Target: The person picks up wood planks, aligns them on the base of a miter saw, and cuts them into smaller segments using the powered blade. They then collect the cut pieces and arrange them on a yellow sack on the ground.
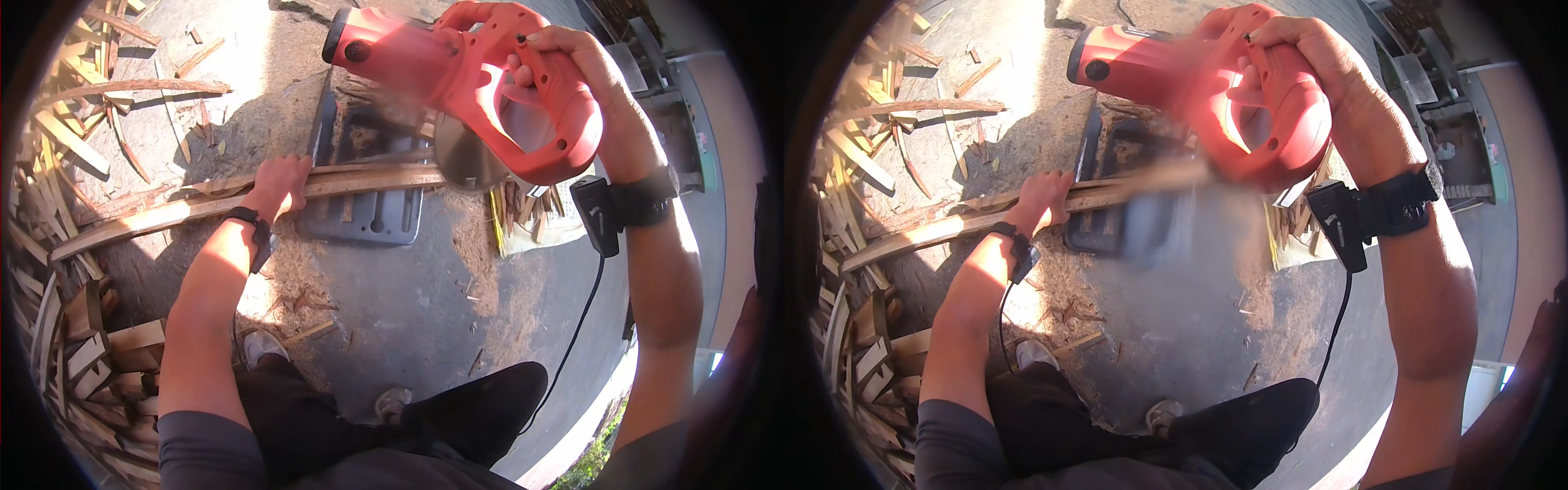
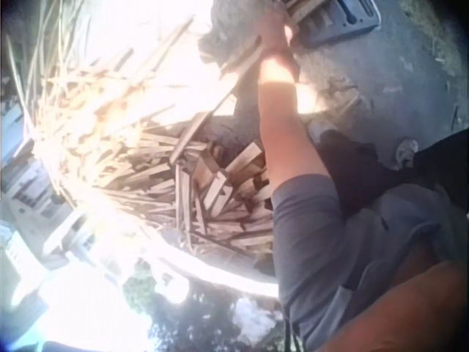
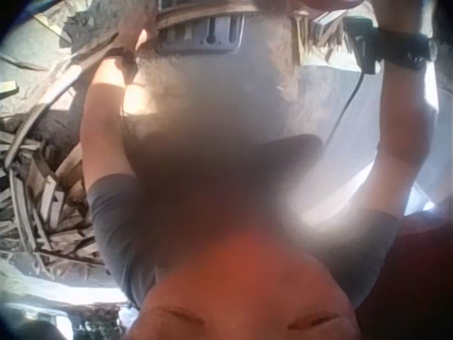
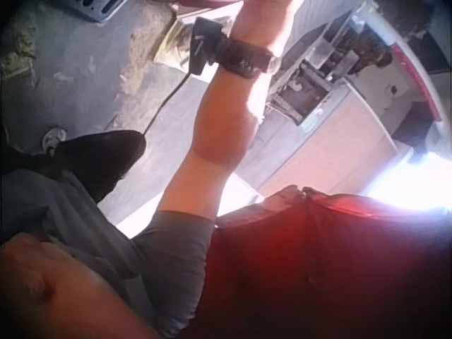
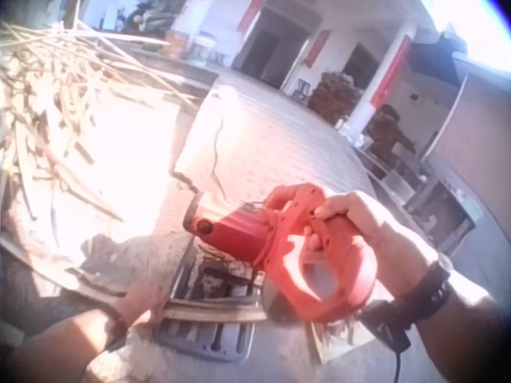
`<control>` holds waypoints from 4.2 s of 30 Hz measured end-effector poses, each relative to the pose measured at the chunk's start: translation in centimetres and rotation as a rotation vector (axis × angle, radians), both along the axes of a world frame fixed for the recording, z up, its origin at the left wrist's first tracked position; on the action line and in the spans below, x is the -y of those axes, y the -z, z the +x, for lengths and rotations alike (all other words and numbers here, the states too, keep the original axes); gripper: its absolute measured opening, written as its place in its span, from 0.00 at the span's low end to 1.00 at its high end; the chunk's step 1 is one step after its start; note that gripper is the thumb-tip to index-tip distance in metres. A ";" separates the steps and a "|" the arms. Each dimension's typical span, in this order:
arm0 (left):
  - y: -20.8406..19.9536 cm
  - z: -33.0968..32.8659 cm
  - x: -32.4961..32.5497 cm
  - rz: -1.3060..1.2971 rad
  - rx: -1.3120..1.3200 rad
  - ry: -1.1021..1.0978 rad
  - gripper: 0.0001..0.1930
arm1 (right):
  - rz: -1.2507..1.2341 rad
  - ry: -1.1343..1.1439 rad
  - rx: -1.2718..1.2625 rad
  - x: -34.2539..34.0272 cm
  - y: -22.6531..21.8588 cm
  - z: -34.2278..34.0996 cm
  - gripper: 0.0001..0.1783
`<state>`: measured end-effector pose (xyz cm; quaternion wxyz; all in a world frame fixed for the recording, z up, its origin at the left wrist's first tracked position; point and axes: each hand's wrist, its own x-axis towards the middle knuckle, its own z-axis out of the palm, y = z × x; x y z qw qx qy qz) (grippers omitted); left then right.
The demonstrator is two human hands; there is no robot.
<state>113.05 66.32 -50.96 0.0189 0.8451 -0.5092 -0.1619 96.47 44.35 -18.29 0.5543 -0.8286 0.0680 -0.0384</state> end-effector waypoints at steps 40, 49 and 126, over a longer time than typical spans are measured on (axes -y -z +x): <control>-0.3 0.2 -0.3 -0.193 0.082 0.056 0.17 | 0.263 0.525 -0.093 -2.9 1.4 -0.9 0.20; 1.6 0.2 -5.2 -0.367 0.064 0.075 0.13 | 0.039 0.475 0.036 -4.2 0.7 -1.8 0.21; 1.0 -1.7 2.6 -0.214 0.092 -0.035 0.39 | -0.028 0.336 -0.256 -1.3 -2.2 0.4 0.19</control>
